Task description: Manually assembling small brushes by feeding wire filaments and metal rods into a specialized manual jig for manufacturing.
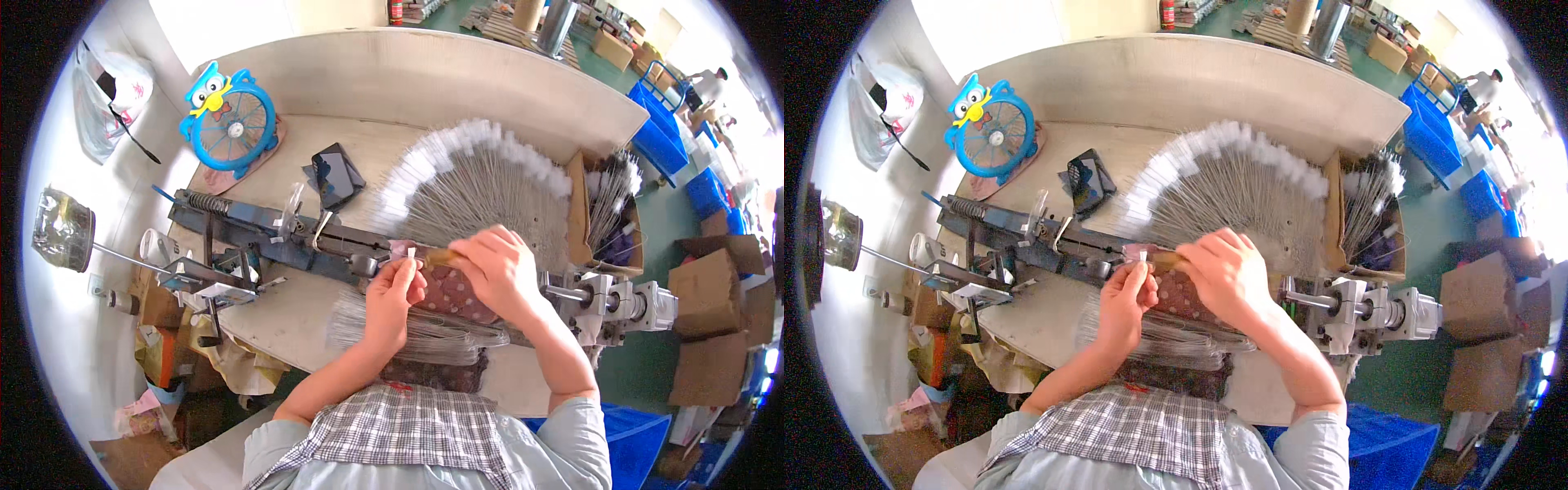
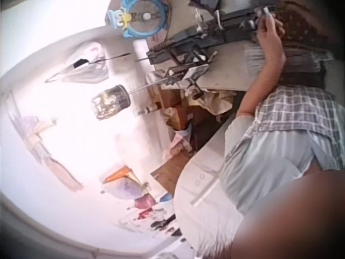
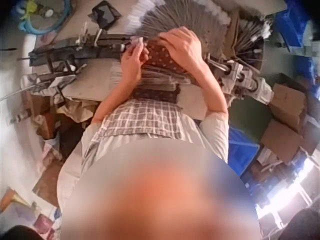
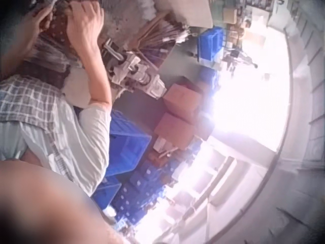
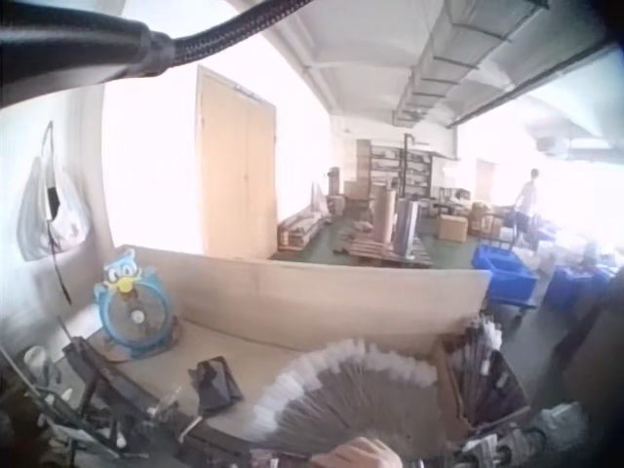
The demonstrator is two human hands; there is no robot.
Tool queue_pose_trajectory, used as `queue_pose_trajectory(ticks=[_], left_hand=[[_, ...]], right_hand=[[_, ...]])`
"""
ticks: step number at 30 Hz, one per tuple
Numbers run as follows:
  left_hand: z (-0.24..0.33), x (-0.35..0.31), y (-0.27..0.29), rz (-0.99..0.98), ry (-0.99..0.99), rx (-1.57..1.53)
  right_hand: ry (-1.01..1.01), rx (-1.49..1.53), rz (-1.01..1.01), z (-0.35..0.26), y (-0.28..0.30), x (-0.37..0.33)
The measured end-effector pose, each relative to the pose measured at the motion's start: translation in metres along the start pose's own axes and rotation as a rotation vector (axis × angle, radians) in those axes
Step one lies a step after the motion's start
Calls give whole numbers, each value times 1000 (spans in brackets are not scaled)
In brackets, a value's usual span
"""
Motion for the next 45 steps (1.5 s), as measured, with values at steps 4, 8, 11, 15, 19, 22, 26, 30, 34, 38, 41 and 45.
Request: queue_pose_trajectory(ticks=[4, 8, 11, 15, 19, 22, 26, 30, 34, 38, 41, 45], left_hand=[[-2, 3, -3, -33, 98, -23], [-3, 3, 0, -46, 74, 9], [-3, 4, 3, -78, 38, 29], [-2, 3, 1, -112, 68, 103], [3, 1, -5, -157, 151, -26], [-4, 4, -3, -52, 165, -161], [-4, 1, -5, 0, 155, -244], [-7, 3, -7, -37, 131, -277], [-12, 6, -7, -44, 46, -306], [-10, 5, -6, -16, 23, -354], [-8, 5, -5, 20, 26, -350], [-11, 3, -9, -26, 13, -345]], right_hand=[[-66, -160, 38, 12, -37, 8], [-177, 31, -121, 8, -46, 6], [-380, 217, -244, 15, -48, 3], [-517, 360, -251, 20, -53, 1], [-570, 375, -272, 20, -54, -3], [-282, 165, -78, 4, -46, 0], [-153, -38, 28, -16, -46, 0], [-117, -68, 118, -8, -38, -6], [-11, -52, 106, -13, -30, -6], [40, -43, 85, -17, -33, -5], [46, -53, 70, -14, -32, -7], [46, -52, 50, -5, -25, -14]])
Point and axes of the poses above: each hand's wrist, its own x-axis towards the middle knuckle, its own y-axis out of the back of the hand, z = x × y, the point moved 6 cm from there along x, towards the middle knuckle, and after that the axes turned 10 degrees about z, right-handed, at the moved point
